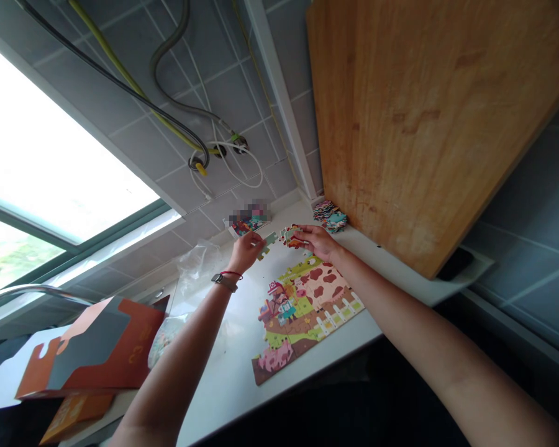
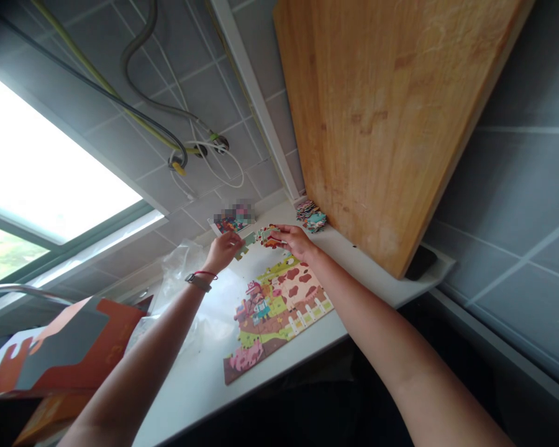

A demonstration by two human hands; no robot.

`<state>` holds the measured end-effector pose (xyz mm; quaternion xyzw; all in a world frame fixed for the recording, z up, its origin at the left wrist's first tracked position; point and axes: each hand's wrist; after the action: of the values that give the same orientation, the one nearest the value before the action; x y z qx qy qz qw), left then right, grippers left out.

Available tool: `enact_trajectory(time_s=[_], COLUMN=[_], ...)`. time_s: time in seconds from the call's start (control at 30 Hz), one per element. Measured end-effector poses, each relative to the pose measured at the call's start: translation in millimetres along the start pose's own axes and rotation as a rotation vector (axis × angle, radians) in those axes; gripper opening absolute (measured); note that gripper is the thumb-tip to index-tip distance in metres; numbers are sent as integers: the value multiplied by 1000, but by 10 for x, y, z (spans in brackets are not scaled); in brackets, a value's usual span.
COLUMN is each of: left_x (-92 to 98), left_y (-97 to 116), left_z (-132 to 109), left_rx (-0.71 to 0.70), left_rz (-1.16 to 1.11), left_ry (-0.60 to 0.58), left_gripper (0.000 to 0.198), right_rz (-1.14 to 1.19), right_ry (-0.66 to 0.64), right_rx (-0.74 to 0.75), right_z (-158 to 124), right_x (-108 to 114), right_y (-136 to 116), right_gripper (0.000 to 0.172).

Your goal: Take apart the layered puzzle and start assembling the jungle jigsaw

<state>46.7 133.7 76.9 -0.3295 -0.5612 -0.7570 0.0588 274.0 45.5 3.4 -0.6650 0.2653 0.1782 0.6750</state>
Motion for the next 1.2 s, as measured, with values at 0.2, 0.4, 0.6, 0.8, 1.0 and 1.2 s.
enact_trajectory(time_s=[0.2, 0.4, 0.6, 0.8, 1.0, 1.2], left_x=[-311, -425, -418, -478, -600, -792], left_y=[-1, -88, -224, -149, -9, -105], left_z=[-219, -346, -278, -173, -53, 46], left_rx=[105, 149, 162, 197, 219, 12], left_rz=[-309, -468, -512, -577, -740, -474], left_ry=[-161, -146, -18, -50, -183, -27], left_gripper=[59, 61, 57, 41, 33, 29], right_rz=[-41, -120, -119, -185, -228, -295], right_ry=[-19, -19, 67, 42, 81, 257], right_rx=[1, -63, -48, -70, -3, 68], right_z=[-50, -69, -51, -66, -56, -18], right_x=[-41, -38, -62, -96, -112, -44], right_y=[15, 42, 54, 96, 109, 57], right_gripper=[33, 32, 30, 31, 37, 42])
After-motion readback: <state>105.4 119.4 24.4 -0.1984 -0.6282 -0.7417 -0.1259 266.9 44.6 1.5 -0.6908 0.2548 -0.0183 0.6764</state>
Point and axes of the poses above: each hand's wrist, its own z-axis towards the middle knuckle, its own x-axis out of the back of the hand, y = z × x, and after that the axes turned 7 degrees about -z, right-handed
